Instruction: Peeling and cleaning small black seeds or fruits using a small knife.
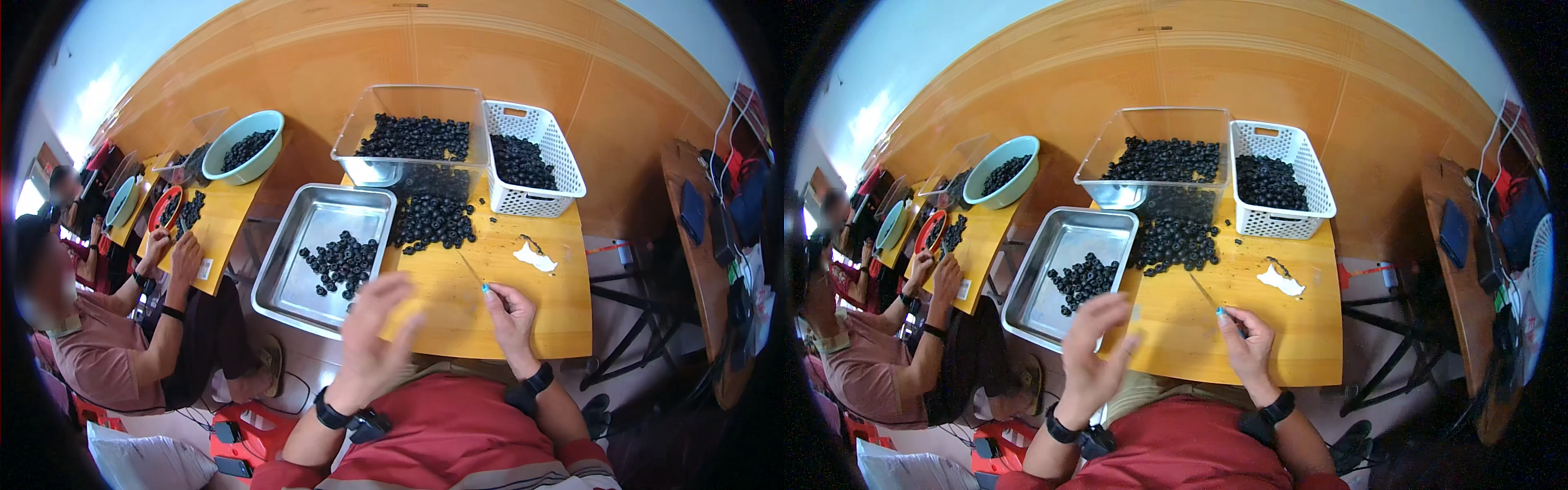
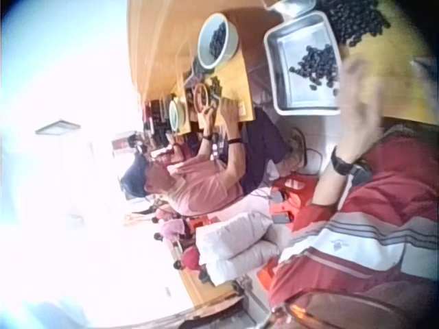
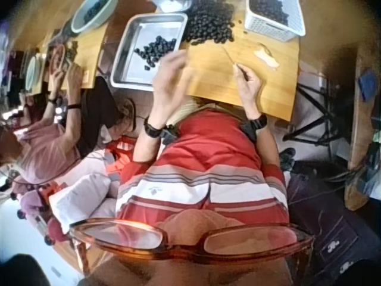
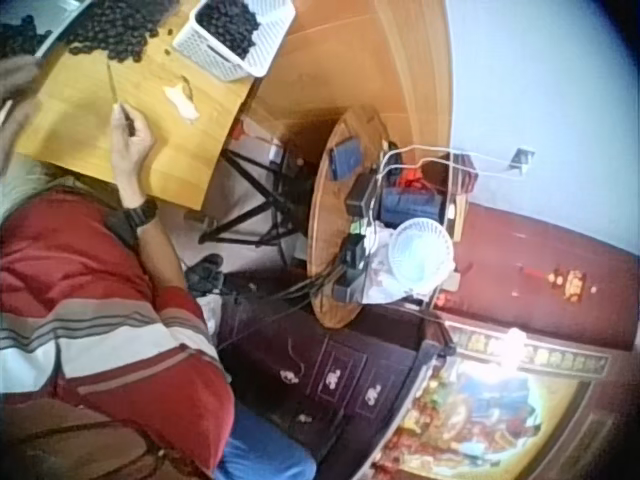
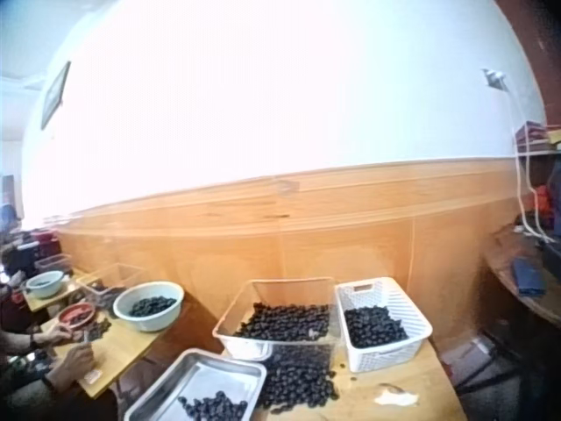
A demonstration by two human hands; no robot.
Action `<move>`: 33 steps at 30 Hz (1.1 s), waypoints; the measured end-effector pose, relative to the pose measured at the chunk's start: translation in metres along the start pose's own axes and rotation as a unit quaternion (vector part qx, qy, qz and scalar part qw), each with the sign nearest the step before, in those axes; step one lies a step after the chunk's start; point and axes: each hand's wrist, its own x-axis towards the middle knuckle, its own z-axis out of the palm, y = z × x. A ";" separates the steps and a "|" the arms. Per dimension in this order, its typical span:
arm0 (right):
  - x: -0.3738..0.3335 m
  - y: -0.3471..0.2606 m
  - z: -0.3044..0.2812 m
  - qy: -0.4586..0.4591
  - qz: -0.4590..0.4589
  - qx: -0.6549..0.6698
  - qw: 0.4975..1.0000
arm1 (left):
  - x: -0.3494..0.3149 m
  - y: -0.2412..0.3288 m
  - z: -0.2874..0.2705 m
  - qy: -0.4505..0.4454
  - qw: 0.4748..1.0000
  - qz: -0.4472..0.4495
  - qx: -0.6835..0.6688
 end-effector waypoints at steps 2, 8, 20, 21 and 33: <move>0.001 -0.001 0.001 0.003 0.011 0.017 1.000 | 0.012 0.044 -0.001 -0.056 0.993 0.094 -0.038; 0.000 -0.009 -0.004 -0.005 0.007 0.015 1.000 | 0.037 0.143 -0.010 0.048 0.888 0.457 -0.032; 0.001 -0.011 -0.002 0.012 0.026 0.015 0.999 | 0.054 0.138 -0.032 0.020 0.860 0.484 -0.162; 0.002 -0.012 -0.003 0.008 0.023 0.012 1.000 | 0.056 0.136 -0.033 0.008 0.861 0.479 -0.168; 0.004 -0.009 -0.004 -0.002 0.009 0.023 1.000 | 0.014 -0.042 0.062 -0.125 0.986 -0.075 0.085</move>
